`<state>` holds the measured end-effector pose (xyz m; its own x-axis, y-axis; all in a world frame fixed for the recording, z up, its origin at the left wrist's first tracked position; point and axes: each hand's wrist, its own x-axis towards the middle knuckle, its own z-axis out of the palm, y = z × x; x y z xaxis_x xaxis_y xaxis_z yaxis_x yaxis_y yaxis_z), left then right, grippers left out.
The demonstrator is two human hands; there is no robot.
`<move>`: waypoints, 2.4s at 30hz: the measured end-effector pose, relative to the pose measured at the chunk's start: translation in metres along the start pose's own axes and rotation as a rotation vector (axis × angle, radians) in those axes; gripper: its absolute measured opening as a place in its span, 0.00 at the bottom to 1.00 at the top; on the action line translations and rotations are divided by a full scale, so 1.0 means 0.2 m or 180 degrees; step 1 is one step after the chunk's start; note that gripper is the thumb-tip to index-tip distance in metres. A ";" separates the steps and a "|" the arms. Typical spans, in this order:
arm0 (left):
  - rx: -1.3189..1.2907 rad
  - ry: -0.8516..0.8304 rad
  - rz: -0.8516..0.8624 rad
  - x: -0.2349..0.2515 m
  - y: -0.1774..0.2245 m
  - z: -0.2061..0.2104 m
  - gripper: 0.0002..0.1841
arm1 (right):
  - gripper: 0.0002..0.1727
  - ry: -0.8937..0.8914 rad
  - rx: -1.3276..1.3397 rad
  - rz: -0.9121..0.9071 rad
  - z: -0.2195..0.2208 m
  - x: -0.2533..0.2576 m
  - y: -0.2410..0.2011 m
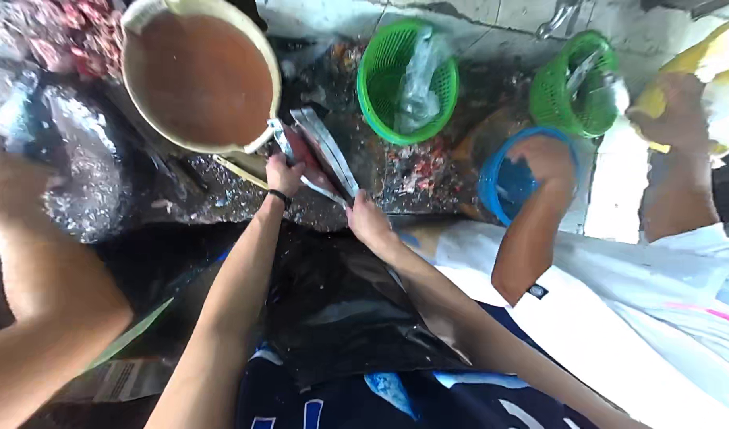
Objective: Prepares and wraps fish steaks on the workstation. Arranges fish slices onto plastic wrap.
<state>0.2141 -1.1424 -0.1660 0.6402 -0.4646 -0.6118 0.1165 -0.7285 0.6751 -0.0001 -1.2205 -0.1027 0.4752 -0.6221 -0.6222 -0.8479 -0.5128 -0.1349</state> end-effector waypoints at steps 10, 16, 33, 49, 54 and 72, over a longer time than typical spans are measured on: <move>-0.0135 0.0117 -0.0043 -0.12 -0.06 0.15 0.16 | 0.31 -0.0187 0.0653 -0.0148 0.06 0.10 0.20; -0.0911 0.0333 -0.0443 -0.23 -0.22 0.17 0.17 | 0.27 0.0238 0.0359 -0.0733 0.10 0.03 0.22; -0.0994 0.0503 -0.0562 -0.37 -0.19 0.16 0.18 | 0.30 -0.0148 -0.0432 -0.0420 0.16 -0.10 0.27; -0.2287 0.0509 0.0429 -0.32 -0.24 -0.07 0.13 | 0.28 -0.0388 -0.0118 -0.0439 0.01 -0.07 0.32; -0.1177 0.0294 0.0289 -0.24 -0.22 -0.21 0.16 | 0.34 -0.0074 0.0239 -0.0524 0.01 -0.19 0.42; -0.0176 0.0452 0.0290 -0.09 0.22 0.21 0.44 | 0.28 0.0387 0.0824 -0.0457 -0.29 -0.20 0.31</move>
<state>0.1751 -1.1867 -0.1431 0.7503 -0.4488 -0.4855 0.0923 -0.6560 0.7491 -0.0585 -1.2604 -0.0417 0.6058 -0.6284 -0.4880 -0.7943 -0.4427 -0.4160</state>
